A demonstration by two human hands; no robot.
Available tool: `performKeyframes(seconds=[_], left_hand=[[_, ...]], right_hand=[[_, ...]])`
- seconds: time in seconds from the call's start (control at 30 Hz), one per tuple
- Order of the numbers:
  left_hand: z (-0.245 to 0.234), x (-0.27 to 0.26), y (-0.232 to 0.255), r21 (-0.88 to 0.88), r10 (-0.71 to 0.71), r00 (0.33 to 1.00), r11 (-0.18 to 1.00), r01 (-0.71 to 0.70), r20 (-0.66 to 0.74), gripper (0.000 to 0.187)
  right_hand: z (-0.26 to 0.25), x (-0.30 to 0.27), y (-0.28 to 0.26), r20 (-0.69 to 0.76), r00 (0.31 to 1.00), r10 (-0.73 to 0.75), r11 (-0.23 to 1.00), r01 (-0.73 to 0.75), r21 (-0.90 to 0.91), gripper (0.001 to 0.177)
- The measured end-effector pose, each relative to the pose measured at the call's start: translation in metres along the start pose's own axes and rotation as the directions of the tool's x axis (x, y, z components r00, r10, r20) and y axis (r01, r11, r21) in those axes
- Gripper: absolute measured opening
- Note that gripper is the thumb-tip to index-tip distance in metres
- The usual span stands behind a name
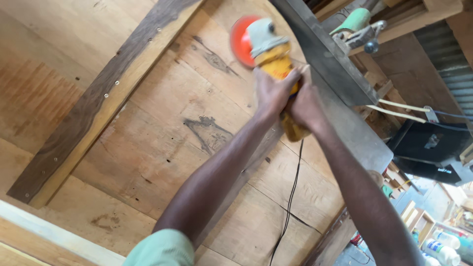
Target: The person sands the surface of a large wooden board and its attached support beams using a handheld power sander.
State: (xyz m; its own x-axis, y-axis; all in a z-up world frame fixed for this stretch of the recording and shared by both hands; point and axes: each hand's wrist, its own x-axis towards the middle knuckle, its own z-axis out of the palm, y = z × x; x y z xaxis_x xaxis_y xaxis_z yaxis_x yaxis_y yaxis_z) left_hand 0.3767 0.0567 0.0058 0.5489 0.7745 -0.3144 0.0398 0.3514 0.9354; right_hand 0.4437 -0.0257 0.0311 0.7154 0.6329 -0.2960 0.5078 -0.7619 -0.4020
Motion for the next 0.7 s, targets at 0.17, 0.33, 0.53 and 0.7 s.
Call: performKeyframes(seconds=[0.17, 0.33, 0.53, 0.7], left_hand=[[-0.037, -0.059, -0.006, -0.229, -0.194, 0.981, 0.954, 0.195, 0.026, 0.05], [-0.091, -0.115, -0.019, -0.258, -0.19, 0.977, 0.953, 0.159, -0.101, 0.035], [-0.169, -0.193, -0.046, -0.201, -0.21, 0.894, 0.97, 0.139, -0.397, 0.039], [-0.197, -0.241, -0.056, -0.364, -0.355, 0.781, 0.915, 0.176, -0.514, 0.047]], right_hand=[[0.029, -0.052, -0.006, 0.261, 0.954, 0.145, 0.97, -0.189, 0.152, 0.051], [0.056, -0.108, -0.038, 0.266, 0.962, -0.056, 0.991, 0.021, 0.13, 0.059], [0.092, -0.183, -0.088, 0.39, 0.872, -0.296, 0.955, 0.271, 0.121, 0.052], [0.109, -0.218, -0.104, 0.465, 0.793, -0.393, 0.915, 0.386, 0.115, 0.058]])
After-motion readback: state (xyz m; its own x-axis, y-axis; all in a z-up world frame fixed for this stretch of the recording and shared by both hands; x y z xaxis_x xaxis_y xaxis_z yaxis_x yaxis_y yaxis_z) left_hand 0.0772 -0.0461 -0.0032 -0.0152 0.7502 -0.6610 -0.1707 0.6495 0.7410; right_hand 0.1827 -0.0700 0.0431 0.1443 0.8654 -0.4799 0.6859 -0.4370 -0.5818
